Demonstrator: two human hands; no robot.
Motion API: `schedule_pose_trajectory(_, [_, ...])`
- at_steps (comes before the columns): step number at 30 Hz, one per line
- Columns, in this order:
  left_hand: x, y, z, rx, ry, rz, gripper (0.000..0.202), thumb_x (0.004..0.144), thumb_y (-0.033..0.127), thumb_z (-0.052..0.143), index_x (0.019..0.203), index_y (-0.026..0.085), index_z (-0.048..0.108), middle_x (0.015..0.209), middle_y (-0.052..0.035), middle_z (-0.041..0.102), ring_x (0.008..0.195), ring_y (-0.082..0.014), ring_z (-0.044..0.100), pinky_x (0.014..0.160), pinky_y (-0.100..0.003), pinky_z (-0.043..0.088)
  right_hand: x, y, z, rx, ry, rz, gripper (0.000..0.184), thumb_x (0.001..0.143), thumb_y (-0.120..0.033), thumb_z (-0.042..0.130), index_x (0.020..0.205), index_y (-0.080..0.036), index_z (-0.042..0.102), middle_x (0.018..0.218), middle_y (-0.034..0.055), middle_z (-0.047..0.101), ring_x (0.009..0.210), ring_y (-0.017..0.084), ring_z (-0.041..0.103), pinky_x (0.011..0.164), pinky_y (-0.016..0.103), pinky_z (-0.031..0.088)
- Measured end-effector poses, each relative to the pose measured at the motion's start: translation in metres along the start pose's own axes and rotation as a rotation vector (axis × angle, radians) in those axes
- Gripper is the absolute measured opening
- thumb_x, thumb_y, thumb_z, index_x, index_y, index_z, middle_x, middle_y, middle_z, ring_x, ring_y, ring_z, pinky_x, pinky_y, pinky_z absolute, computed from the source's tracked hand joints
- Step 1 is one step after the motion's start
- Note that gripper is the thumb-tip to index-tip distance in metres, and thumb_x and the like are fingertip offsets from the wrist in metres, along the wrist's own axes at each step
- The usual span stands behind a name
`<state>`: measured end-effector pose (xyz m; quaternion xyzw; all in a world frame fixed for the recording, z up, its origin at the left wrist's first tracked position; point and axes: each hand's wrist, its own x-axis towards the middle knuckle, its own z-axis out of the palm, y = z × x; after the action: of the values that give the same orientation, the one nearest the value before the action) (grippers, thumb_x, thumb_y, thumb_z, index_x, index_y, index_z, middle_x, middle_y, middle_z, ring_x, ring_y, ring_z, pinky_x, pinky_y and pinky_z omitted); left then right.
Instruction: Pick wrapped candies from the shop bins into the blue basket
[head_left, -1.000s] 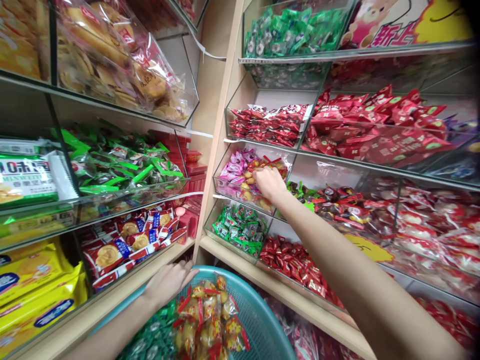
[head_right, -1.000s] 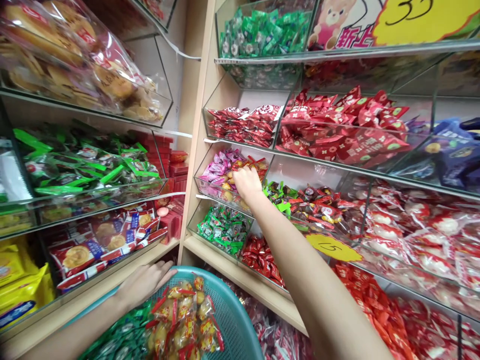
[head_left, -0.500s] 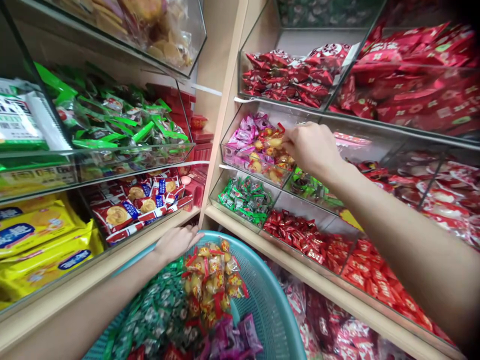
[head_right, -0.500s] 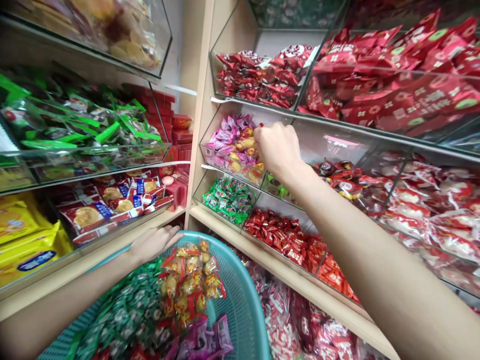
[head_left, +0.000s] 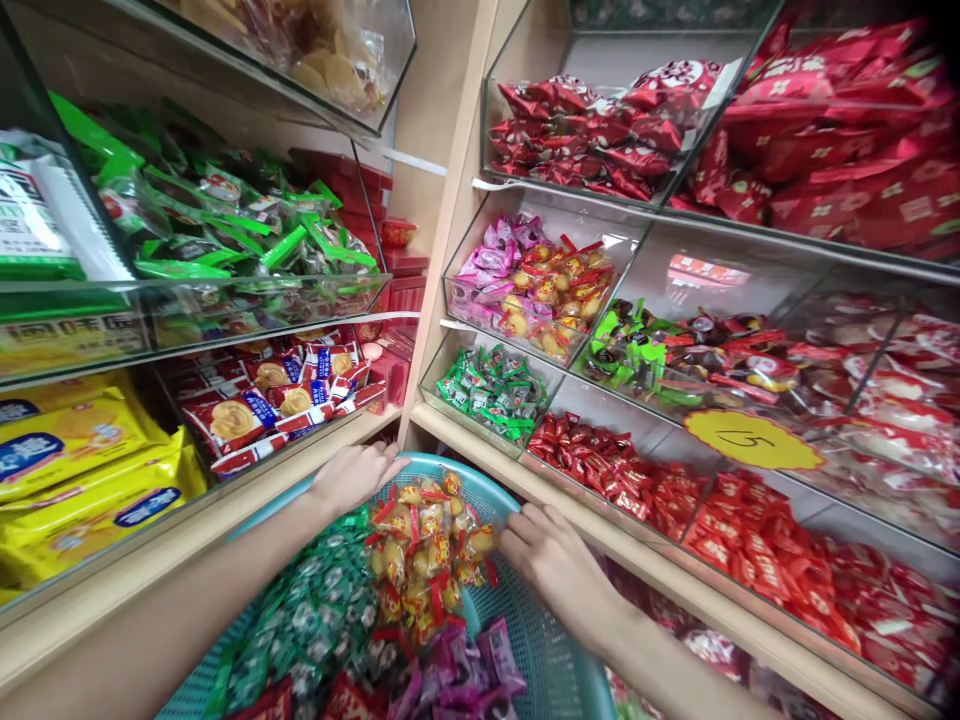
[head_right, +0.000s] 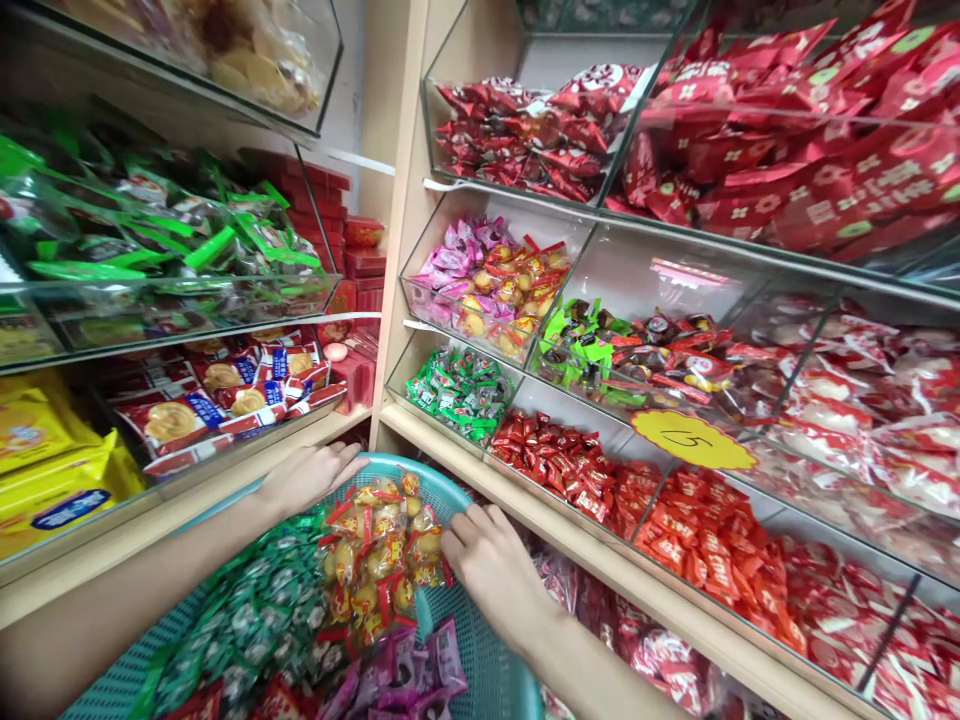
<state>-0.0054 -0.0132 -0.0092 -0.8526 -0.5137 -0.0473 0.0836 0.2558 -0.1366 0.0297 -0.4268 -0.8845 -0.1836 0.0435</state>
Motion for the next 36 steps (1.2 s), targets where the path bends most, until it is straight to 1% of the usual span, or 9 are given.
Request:
schedule_pose_trajectory(2, [0.000,0.000,0.000,-0.010,-0.009,-0.003,0.062,0.092,0.051,0.009,0.119,0.016,0.054,0.099,-0.0125,0.068,0.085,-0.0225,0.066,0.072,-0.032,0.047,0.001,-0.002,0.007,-0.030,-0.004,-0.015,0.019,0.090,-0.018,0.050,0.071,-0.019,0.049,0.074,-0.0003,0.054,0.073,0.016,0.049,0.067,0.030,0.032])
schedule_pose_trajectory(6, [-0.001,0.000,-0.002,-0.052,-0.003,-0.015,0.061,0.091,0.052,0.011,0.117,0.017,0.055,0.098,-0.0125,0.068,0.084,-0.0209,0.065,0.073,-0.031,0.047,0.005,-0.005,0.012,-0.121,0.022,-0.061,0.018,0.088,-0.019,0.054,0.071,-0.019,0.050,0.071,0.0006,0.053,0.070,0.017,0.048,0.065,0.032,0.031])
schedule_pose_trajectory(13, [-0.002,0.001,-0.004,-0.059,-0.017,-0.007,0.060,0.092,0.051,0.012,0.116,0.016,0.055,0.099,-0.0135,0.068,0.086,-0.0228,0.065,0.073,-0.033,0.048,0.005,-0.008,0.024,-0.168,0.042,-0.115,0.014,0.086,-0.019,0.057,0.073,-0.018,0.052,0.071,0.0005,0.053,0.070,0.018,0.047,0.065,0.033,0.031])
schedule_pose_trajectory(20, [-0.002,0.000,-0.003,-0.015,-0.002,0.010,0.060,0.092,0.049,0.010,0.112,0.016,0.056,0.094,-0.0129,0.069,0.083,-0.0271,0.067,0.070,-0.038,0.049,0.012,-0.002,0.033,-0.166,0.037,-0.181,0.013,0.087,-0.017,0.055,0.074,-0.017,0.053,0.075,0.0011,0.054,0.074,0.018,0.048,0.067,0.033,0.032])
schedule_pose_trajectory(25, [-0.001,0.001,-0.004,-0.016,-0.009,0.005,0.059,0.092,0.048,0.011,0.111,0.017,0.056,0.092,-0.0123,0.068,0.082,-0.0272,0.067,0.069,-0.039,0.050,0.013,-0.004,0.044,-0.161,0.033,-0.148,0.013,0.087,-0.018,0.055,0.074,-0.017,0.052,0.073,0.0010,0.053,0.073,0.018,0.047,0.066,0.033,0.033])
schedule_pose_trajectory(29, [-0.001,0.000,-0.003,-0.035,-0.009,-0.007,0.056,0.093,0.048,0.013,0.112,0.018,0.057,0.091,-0.0117,0.068,0.081,-0.0266,0.067,0.069,-0.038,0.050,0.014,-0.005,0.052,-0.173,0.069,-0.139,0.016,0.087,-0.021,0.056,0.073,-0.017,0.051,0.071,0.0008,0.053,0.071,0.017,0.047,0.065,0.033,0.032])
schedule_pose_trajectory(32, [-0.001,-0.002,-0.002,-0.034,0.003,-0.014,0.055,0.093,0.047,0.014,0.111,0.019,0.058,0.093,-0.0114,0.068,0.080,-0.0266,0.067,0.068,-0.038,0.051,0.015,-0.004,0.051,-0.198,0.091,-0.140,0.016,0.086,-0.023,0.058,0.073,-0.017,0.051,0.071,0.0007,0.053,0.070,0.017,0.046,0.064,0.033,0.032])
schedule_pose_trajectory(36, [-0.002,-0.002,-0.002,-0.007,0.012,-0.002,0.055,0.093,0.045,0.013,0.111,0.018,0.057,0.094,-0.0119,0.069,0.082,-0.0275,0.067,0.070,-0.039,0.050,0.012,0.001,0.034,-0.235,0.084,-0.119,0.015,0.083,-0.024,0.062,0.073,-0.017,0.052,0.071,0.0005,0.052,0.070,0.017,0.046,0.064,0.033,0.031])
